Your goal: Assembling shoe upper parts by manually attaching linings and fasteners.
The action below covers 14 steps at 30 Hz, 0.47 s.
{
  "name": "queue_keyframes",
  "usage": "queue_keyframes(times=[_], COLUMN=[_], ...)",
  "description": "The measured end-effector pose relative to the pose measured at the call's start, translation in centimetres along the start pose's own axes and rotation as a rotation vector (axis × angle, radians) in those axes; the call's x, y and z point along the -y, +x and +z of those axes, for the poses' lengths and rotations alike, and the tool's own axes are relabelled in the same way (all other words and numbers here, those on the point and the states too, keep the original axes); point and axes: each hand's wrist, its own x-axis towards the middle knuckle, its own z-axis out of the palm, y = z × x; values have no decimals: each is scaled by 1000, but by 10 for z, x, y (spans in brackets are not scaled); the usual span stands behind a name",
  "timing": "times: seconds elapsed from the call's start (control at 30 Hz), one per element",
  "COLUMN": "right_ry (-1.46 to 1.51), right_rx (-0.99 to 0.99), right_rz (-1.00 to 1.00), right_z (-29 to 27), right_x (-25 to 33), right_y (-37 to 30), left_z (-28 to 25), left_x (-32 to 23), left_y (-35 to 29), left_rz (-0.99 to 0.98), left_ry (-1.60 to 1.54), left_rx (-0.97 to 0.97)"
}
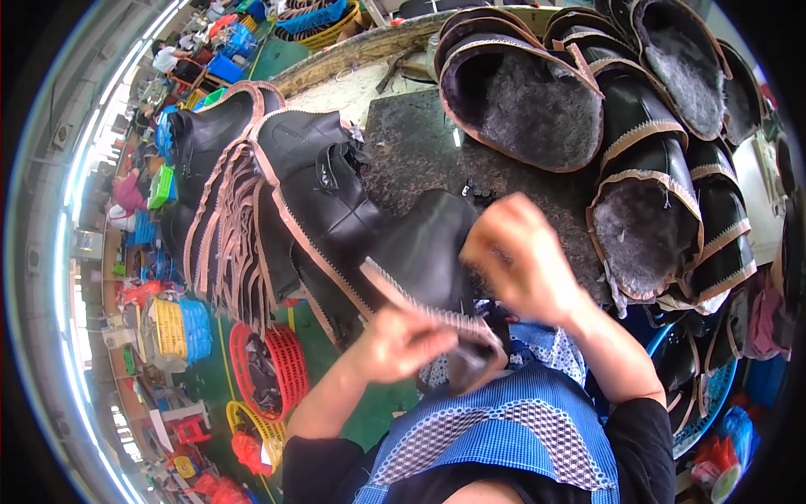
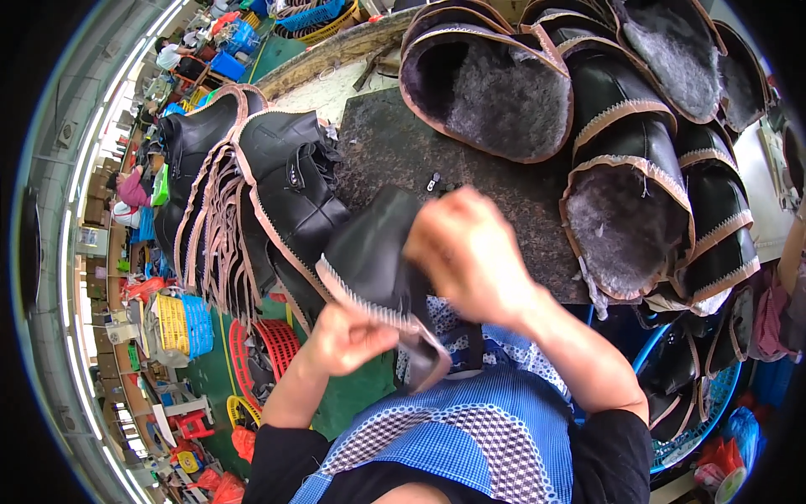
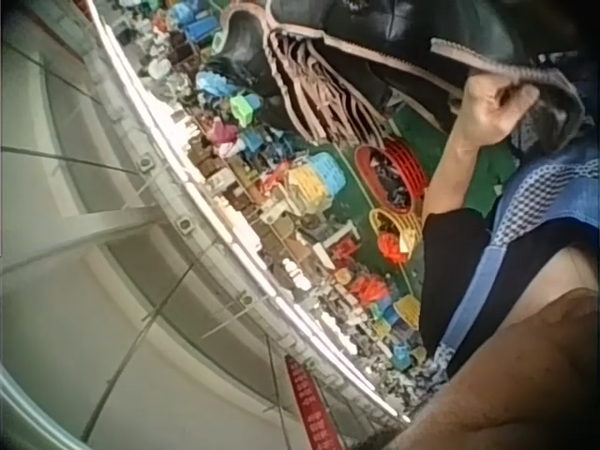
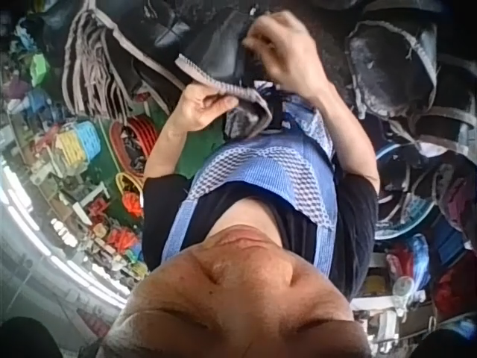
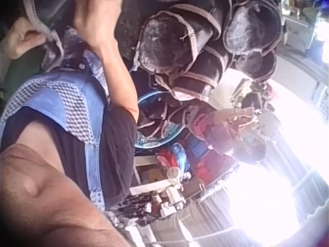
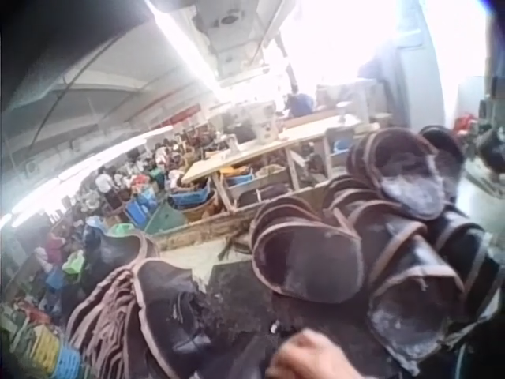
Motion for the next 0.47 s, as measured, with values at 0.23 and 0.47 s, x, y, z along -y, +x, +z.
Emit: queue_keyframes(times=[0.23, 0.47], right_ry=[1039, 712], right_rx=[22, 89], right_rz=[449, 291], right_z=[-2, 3], right_x=[-3, 10], right_y=[14, 13], left_z=[-6, -5], left_x=[29, 34], left_y=[-32, -32], left_rz=[325, 426], left_ry=[-299, -212], left_rx=[-135, -145])
